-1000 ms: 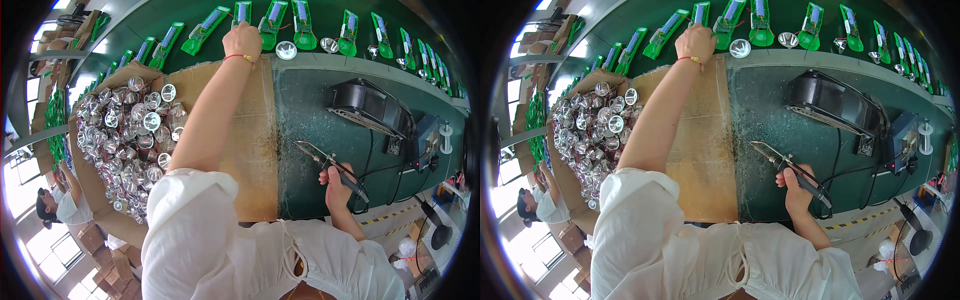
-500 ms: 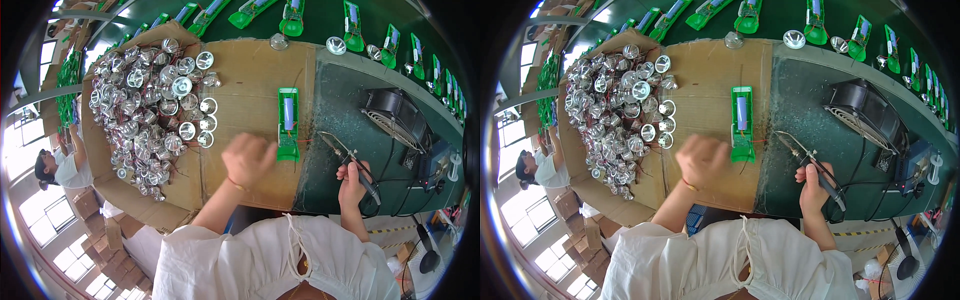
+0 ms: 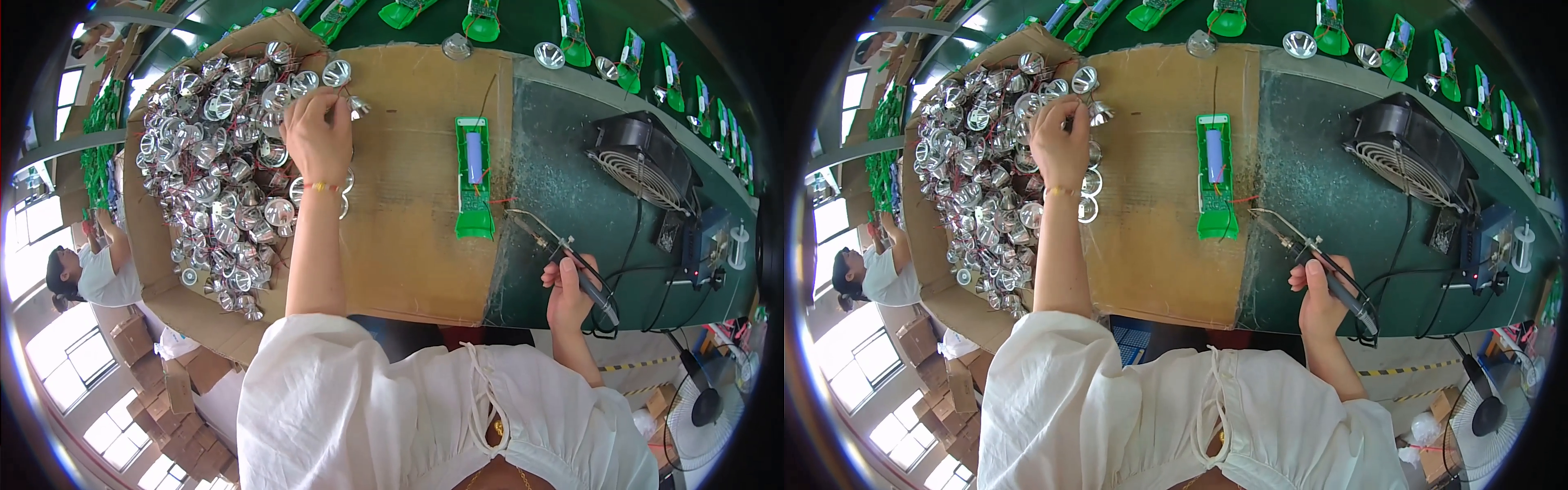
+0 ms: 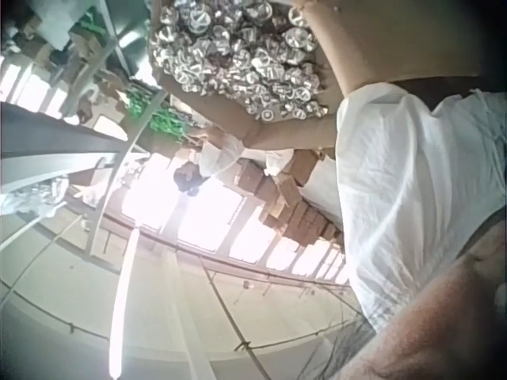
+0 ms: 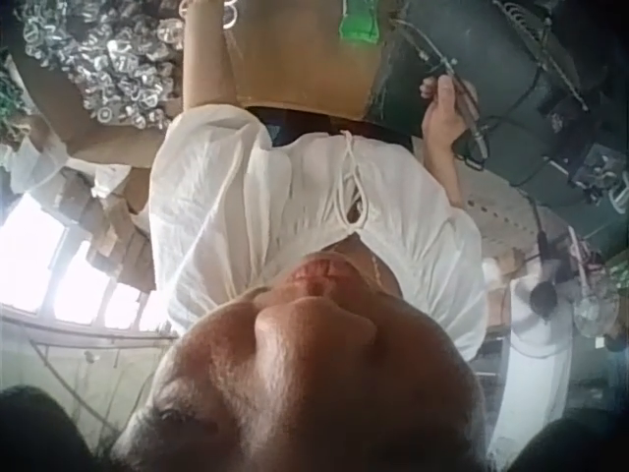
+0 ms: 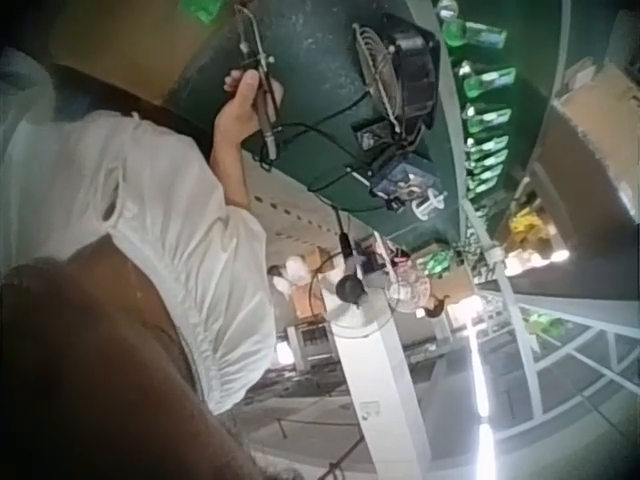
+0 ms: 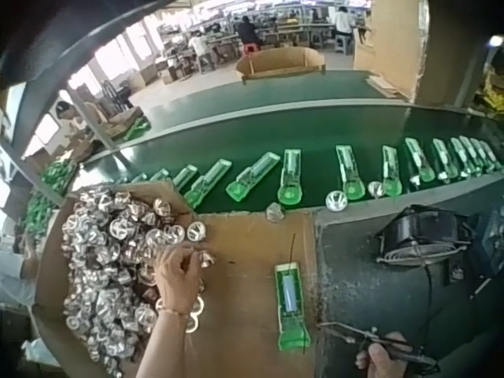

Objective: Soldering wires onto circuit boards within plastic housings on an assembly line.

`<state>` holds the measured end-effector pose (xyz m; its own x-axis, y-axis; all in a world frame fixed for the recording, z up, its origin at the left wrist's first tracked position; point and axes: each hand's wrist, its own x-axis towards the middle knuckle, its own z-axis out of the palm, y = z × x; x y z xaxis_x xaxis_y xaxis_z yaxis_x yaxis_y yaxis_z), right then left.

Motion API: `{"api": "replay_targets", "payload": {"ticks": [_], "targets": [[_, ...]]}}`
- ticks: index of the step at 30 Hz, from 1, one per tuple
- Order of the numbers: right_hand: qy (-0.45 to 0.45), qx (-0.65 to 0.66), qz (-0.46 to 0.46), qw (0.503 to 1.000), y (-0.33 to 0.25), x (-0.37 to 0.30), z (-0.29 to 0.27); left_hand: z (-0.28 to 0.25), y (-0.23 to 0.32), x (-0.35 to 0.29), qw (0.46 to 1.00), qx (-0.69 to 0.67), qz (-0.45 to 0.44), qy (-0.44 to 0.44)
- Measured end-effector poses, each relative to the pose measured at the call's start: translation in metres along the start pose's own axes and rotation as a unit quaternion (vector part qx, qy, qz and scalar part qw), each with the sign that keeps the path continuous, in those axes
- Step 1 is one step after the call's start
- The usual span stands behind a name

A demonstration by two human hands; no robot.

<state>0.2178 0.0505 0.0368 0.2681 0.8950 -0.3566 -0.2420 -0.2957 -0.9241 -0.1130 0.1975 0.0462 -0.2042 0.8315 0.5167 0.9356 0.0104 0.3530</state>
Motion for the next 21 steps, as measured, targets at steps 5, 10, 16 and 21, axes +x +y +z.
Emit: {"api": "replay_targets", "payload": {"ticks": [5,10,16,21], "targets": [[0.0,-0.003,-0.002,1.0,-0.006,-0.001,-0.005,-0.039,0.061,-0.061,0.885,-0.351,-0.25,-0.178],[-0.032,0.0,-0.007,0.999,-0.009,-0.001,0.002,-0.052,0.101,-0.114,0.834,-0.344,-0.327,-0.282],[-0.072,-0.026,-0.058,0.995,-0.011,0.0,0.015,-0.031,0.103,-0.125,0.802,-0.349,-0.374,-0.31],[-0.084,-0.054,-0.062,0.993,-0.002,0.002,0.022,-0.022,0.109,-0.131,0.855,-0.36,-0.276,-0.253]]}}
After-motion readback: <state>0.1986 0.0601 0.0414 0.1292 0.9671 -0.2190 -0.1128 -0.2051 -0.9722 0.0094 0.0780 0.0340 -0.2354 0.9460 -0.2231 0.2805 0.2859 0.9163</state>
